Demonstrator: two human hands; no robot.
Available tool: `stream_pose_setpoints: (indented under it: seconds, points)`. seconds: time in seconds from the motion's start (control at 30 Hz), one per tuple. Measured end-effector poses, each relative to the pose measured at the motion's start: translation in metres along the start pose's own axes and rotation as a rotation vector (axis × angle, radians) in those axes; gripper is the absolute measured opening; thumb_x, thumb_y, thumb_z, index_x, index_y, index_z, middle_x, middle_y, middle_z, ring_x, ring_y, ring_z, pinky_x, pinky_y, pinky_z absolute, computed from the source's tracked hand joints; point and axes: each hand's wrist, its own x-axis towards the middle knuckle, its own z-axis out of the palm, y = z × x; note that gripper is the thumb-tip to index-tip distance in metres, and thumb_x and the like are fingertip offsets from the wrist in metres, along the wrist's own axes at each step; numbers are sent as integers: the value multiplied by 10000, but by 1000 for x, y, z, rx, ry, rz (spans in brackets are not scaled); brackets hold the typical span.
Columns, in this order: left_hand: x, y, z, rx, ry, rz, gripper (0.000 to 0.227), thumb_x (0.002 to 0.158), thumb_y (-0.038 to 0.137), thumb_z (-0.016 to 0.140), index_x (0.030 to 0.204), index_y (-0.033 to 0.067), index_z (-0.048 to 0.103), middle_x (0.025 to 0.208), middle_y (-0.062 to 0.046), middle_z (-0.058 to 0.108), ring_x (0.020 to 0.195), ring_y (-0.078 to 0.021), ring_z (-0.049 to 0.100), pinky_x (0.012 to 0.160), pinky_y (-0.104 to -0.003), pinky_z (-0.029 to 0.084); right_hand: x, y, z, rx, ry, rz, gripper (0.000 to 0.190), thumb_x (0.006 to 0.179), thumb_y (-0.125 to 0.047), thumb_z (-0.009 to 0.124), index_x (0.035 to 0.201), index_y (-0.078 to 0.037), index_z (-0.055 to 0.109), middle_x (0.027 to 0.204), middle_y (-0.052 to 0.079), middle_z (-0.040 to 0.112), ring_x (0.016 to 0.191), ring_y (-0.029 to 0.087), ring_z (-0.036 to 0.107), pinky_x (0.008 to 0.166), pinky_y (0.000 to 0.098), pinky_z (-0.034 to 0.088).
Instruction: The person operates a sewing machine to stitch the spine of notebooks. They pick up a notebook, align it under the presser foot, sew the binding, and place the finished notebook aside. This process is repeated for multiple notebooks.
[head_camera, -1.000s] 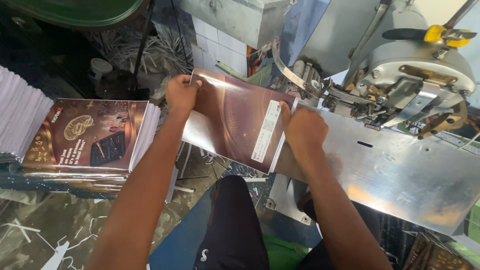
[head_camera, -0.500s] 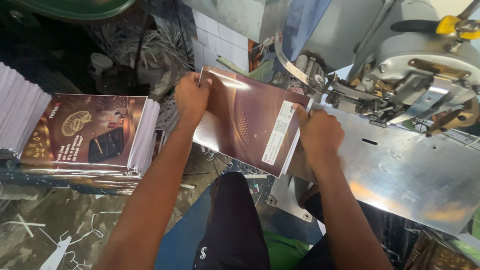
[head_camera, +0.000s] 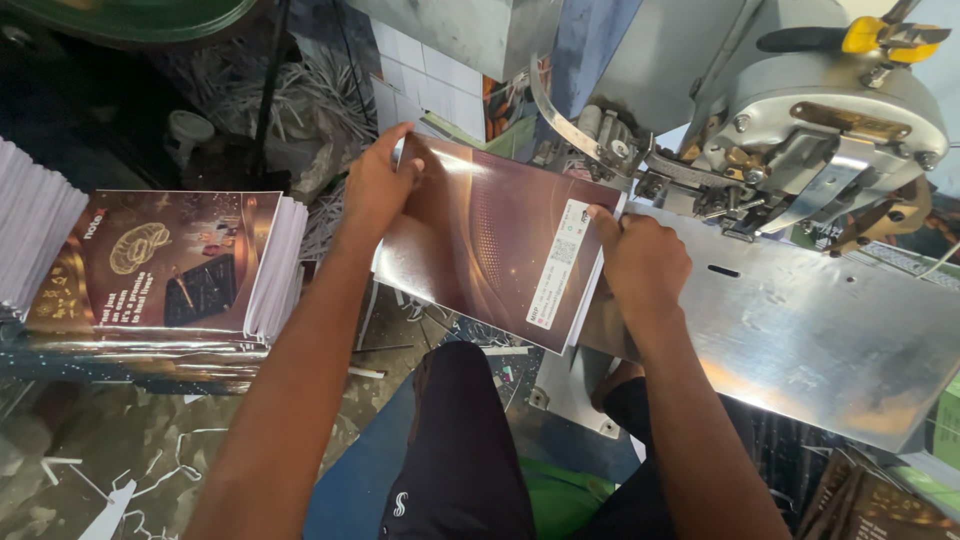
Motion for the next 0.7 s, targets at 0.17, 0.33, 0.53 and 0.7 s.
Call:
stream_pose_setpoints:
  seconds: [0.17,0.33,0.53,0.7]
  points:
    - [-4,2,-2,136,35,113,644,894,230,761,1493,277,529,1078,-273,676,1020,-456,650,877,-520,516,0,0,1,-9,-1,-2,626,964,-663,587,803,-78,741,791,206,718,789,444,699,733,536,540]
    - [-6,7,-3,270,-16,91,541,937,286,716,1453,342,562,1172,-264,648,1080,-459,640,925,-529,512,-1,0,0,5,19,-26,599,960,-651,593,817,-90,745,781,205,716,774,444,697,721,538,538]
    - [-3,10,-3,267,-39,107,545,910,274,722,1433,317,576,1205,-250,644,1108,-444,629,935,-527,502,0,1,-2,4,-35,27,620,959,-669,577,832,-88,750,797,205,721,802,441,702,747,539,539]
    - [-7,12,9,224,-18,136,542,902,258,723,1427,286,594,1181,-251,662,1103,-443,632,956,-514,503,0,12,-7,-46,-20,58,629,959,-687,566,864,-98,763,827,225,718,839,459,696,763,547,537]
